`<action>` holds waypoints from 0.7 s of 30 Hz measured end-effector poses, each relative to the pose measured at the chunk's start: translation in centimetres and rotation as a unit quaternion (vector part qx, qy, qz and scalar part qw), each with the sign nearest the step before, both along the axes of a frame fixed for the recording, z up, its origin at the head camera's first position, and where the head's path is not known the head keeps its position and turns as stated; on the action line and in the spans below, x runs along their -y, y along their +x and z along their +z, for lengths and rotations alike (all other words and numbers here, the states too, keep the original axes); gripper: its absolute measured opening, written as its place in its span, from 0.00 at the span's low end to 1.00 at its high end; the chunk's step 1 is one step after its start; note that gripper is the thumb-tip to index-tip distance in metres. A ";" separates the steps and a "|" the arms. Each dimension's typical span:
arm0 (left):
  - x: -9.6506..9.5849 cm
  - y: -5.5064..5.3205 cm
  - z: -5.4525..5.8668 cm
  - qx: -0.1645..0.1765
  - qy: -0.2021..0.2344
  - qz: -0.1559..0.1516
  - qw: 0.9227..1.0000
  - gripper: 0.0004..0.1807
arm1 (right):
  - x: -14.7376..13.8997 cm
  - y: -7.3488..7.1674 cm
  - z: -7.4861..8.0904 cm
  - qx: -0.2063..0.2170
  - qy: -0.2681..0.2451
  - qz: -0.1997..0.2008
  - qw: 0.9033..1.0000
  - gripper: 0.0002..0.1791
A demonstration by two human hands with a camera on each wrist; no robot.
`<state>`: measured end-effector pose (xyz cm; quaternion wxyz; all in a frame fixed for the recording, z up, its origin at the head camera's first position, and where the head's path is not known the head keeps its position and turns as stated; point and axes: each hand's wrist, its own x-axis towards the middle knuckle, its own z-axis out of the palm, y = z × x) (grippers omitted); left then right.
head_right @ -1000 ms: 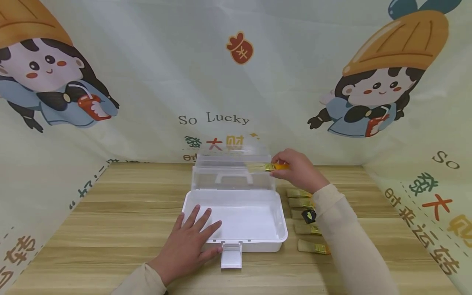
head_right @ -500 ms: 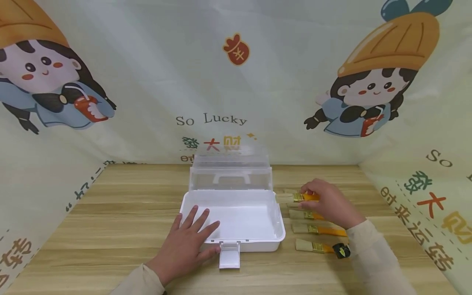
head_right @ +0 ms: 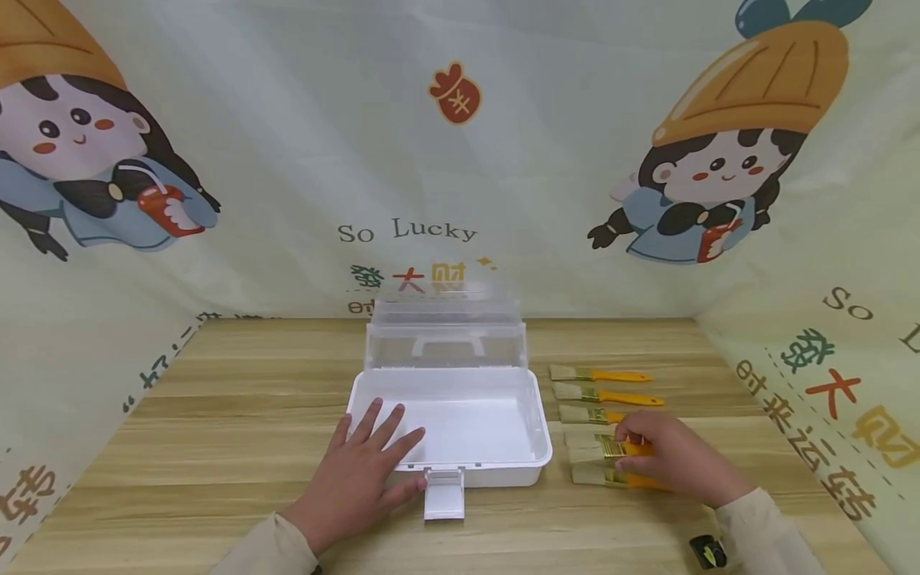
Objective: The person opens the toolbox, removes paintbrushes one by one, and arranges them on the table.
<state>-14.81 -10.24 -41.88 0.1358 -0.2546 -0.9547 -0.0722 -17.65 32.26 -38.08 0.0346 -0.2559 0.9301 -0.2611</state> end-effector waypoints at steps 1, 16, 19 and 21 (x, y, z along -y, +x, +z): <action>0.0 0.0 0.0 0.000 0.000 0.000 1.000 0.33 | -0.1 0.2 -0.3 0.009 -0.003 0.007 1.000 0.12; 0.1 -0.1 0.1 0.008 -0.003 0.004 1.000 0.33 | -1.3 1.7 -3.3 0.063 0.002 0.093 0.994 0.13; 0.0 0.0 0.1 0.014 -0.002 0.003 1.000 0.33 | -1.3 1.9 -3.6 0.069 0.004 0.093 0.993 0.14; 0.0 0.0 0.1 0.015 0.001 0.002 1.000 0.33 | -1.3 2.0 -3.7 0.071 0.006 0.090 0.993 0.15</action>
